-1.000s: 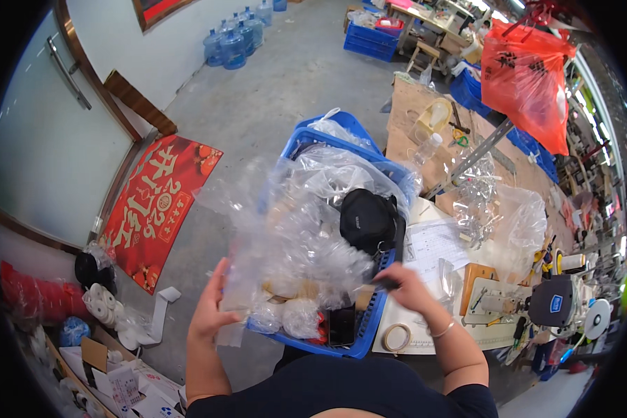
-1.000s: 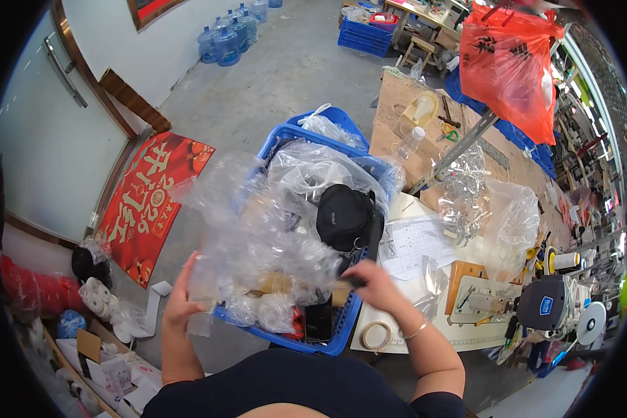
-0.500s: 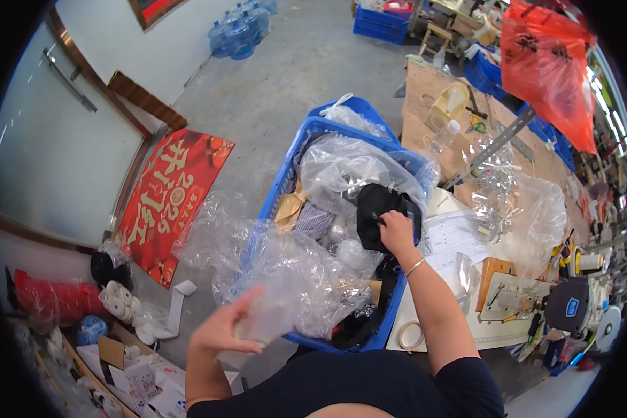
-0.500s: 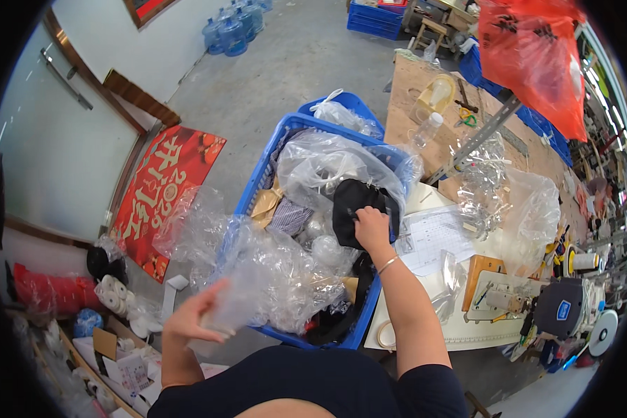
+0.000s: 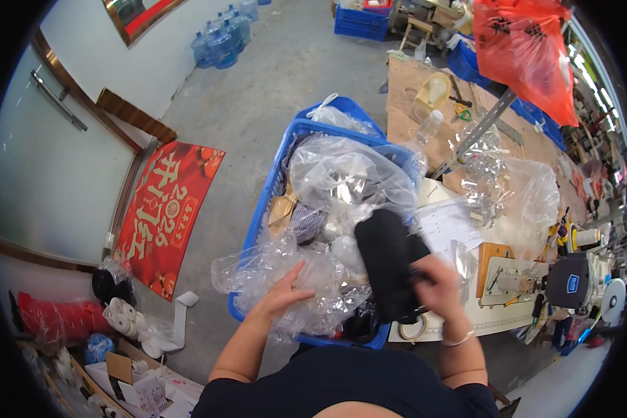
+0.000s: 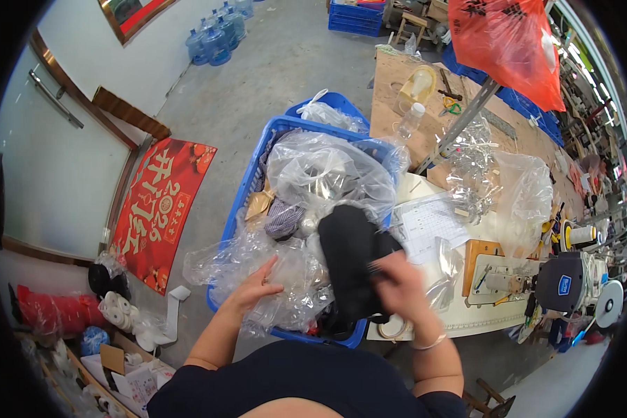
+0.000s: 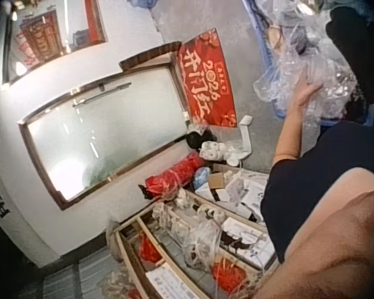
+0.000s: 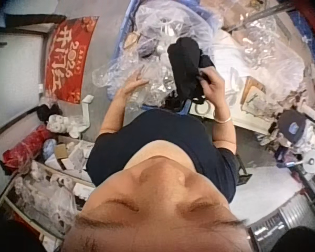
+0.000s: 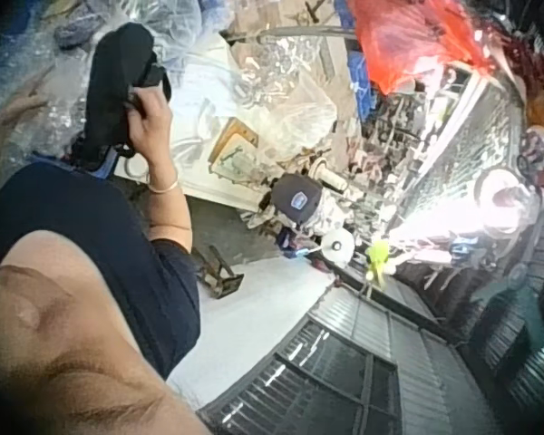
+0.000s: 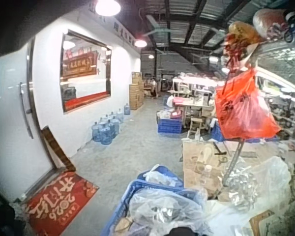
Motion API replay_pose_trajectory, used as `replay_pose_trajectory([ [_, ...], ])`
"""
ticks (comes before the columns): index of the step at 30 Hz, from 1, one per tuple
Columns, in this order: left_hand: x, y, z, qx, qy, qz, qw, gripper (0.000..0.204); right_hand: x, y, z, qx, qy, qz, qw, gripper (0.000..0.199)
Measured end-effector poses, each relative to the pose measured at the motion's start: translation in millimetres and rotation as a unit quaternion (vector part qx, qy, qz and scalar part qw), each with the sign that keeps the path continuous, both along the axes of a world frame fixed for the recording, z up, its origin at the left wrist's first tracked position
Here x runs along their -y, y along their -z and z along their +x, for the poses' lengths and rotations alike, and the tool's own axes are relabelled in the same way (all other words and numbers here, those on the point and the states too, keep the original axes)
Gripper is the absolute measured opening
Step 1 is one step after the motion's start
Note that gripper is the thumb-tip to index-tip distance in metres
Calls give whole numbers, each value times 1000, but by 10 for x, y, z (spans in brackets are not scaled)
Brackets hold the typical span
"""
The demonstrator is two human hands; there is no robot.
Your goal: The person sews small transparent decorative items using a sewing machine, then trims excess thread with scissors. They handle multiple items one at a time, placing finished pieces into a blue bin and occasionally inspecting them.
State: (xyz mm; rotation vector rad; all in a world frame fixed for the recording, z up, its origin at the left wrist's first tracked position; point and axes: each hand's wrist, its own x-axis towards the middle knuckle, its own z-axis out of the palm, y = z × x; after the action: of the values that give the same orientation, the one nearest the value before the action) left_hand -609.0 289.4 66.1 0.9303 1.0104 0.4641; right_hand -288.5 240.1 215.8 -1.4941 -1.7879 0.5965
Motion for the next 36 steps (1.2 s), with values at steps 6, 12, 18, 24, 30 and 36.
replay_pose_trajectory([
  [6, -143, -290, -503, 125, -136, -48, 982, 65, -2, 1015, -484, 79, -288, -170, 939, 30],
  [12, -35, 127, -220, -37, -159, 18, 986, 82, -1703, 1957, -141, -244, 133, -253, 927, 22],
  [18, -34, 494, 72, -317, 0, 144, 938, 99, -2409, 3632, -254, -380, 339, -245, 825, 44],
  [24, -71, 421, 8, -250, -14, 90, 964, 96, -2237, 2754, -576, -146, 313, -257, 903, 52],
  [30, -223, -290, -432, 107, -99, -28, 989, 80, -1350, 2165, -879, 241, -81, -240, 937, 40],
  [36, -828, -812, 204, 357, -123, -129, 917, 73, -1335, 2251, -642, 30, -103, -247, 963, 34],
])
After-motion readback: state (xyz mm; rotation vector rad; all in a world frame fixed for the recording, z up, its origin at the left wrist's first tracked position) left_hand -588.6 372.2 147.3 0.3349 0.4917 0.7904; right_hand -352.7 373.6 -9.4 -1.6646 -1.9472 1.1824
